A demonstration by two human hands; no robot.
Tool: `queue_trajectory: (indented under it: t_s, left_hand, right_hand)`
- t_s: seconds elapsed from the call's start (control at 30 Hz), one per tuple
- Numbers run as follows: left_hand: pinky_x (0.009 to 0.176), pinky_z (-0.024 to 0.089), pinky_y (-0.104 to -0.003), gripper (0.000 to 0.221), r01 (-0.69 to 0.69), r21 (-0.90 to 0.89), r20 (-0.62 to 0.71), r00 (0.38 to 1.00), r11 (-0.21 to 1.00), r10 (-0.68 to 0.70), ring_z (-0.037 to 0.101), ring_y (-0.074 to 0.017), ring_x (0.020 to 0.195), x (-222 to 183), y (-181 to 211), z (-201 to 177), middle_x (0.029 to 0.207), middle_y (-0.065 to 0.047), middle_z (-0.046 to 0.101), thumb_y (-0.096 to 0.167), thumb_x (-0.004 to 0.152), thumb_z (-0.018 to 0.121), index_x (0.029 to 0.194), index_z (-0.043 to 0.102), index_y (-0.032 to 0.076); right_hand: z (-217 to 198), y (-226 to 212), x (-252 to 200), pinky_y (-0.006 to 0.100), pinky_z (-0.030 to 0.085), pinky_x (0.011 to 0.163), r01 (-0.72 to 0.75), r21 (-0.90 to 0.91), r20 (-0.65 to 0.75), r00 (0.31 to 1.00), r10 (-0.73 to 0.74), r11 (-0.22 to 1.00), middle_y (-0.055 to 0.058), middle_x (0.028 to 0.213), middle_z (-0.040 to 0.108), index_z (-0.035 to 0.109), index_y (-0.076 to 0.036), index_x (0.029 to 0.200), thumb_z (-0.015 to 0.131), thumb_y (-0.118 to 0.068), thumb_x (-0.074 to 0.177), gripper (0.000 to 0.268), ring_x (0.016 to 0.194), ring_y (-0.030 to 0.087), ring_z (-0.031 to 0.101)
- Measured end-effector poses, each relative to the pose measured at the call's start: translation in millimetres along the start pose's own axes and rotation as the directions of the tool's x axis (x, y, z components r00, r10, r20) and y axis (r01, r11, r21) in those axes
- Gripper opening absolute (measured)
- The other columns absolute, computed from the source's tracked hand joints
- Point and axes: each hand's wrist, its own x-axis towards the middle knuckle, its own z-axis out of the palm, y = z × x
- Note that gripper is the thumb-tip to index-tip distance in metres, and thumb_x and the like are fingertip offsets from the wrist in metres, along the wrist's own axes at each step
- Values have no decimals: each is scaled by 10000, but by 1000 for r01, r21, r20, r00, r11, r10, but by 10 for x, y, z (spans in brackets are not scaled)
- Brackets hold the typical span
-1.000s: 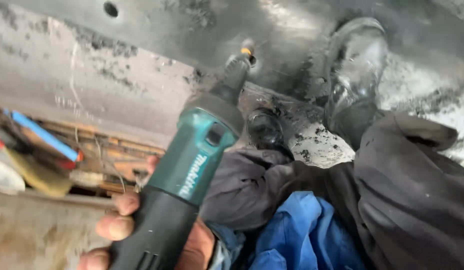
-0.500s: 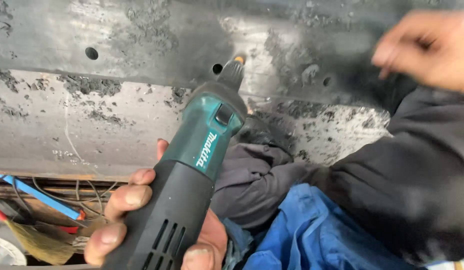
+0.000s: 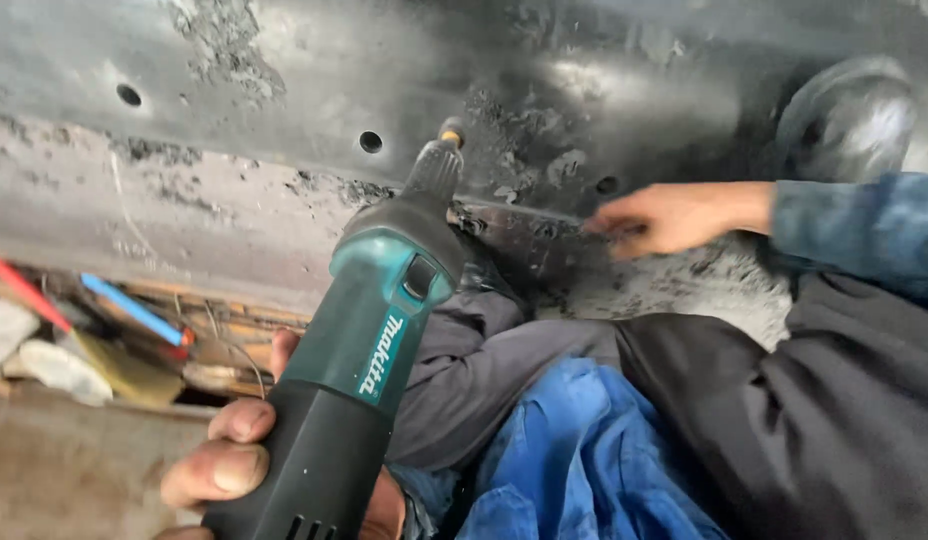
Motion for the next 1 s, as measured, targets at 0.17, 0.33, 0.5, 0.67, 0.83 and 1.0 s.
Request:
queue_trajectory:
  t_s: [0.17,0.33,0.5,0.67,0.83,1.0]
  left_hand:
    - [1164,418,-687,263,-61,95,-67,995,994,68,638,-229,1190,-156,201,807,1180,-49,615,286,1083,683,1277,511,246]
    - [1193,420,-696,604,-33,135,-128,990,990,51,629,-242,1231,-692,243,1267,1213,-55,624,247,863,921,1290,493,245]
    - [1164,407,-747,696,-61,55,-184,980,997,70,637,-279,1200,-1161,142,1493,1207,-64,639,209,723,964,1238,497,234]
    - [1191,355,-756,778,-61,-32,-154,987,998,55,600,-290,1225,-1646,-25,1670,1273,-74,605,141,680,964,1285,483,231]
    - [1247,286,-765,764,-25,-39,-203,979,999,16,553,-307,1275,-1883,-139,1786,1284,-85,579,120,697,932,1297,472,224]
    - [1232,265,-737,704,77,-1,-264,962,997,-74,529,-299,1249,-1816,-177,1970,1265,-74,565,146,742,889,1296,462,222]
  right_hand:
    - [-651,-255,-322,399,595,906,325,195,-513,838,-186,925,157,1182,701,599,9,1246,610,-333,991,427,1097,258,718]
    - [-456,-276,-722,417,655,777,1,696,-70,995,67,718,246,1052,763,704,60,1125,553,-380,1039,473,892,315,816]
    - [-85,-370,-661,460,573,968,-172,855,384,844,-374,489,133,1367,634,437,-141,1439,498,-576,925,676,1209,302,692]
    - [90,-430,-655,471,584,965,-326,893,431,818,-381,311,130,1348,663,564,-34,1346,440,-594,971,685,1195,269,698]
    - [230,-426,-506,406,582,869,-331,936,347,924,-158,118,92,1209,715,604,-76,1309,460,-568,1008,595,1032,198,707]
    - [158,-364,-415,352,533,639,-284,933,258,956,143,219,37,924,725,614,-135,1167,567,-555,961,470,727,141,677]
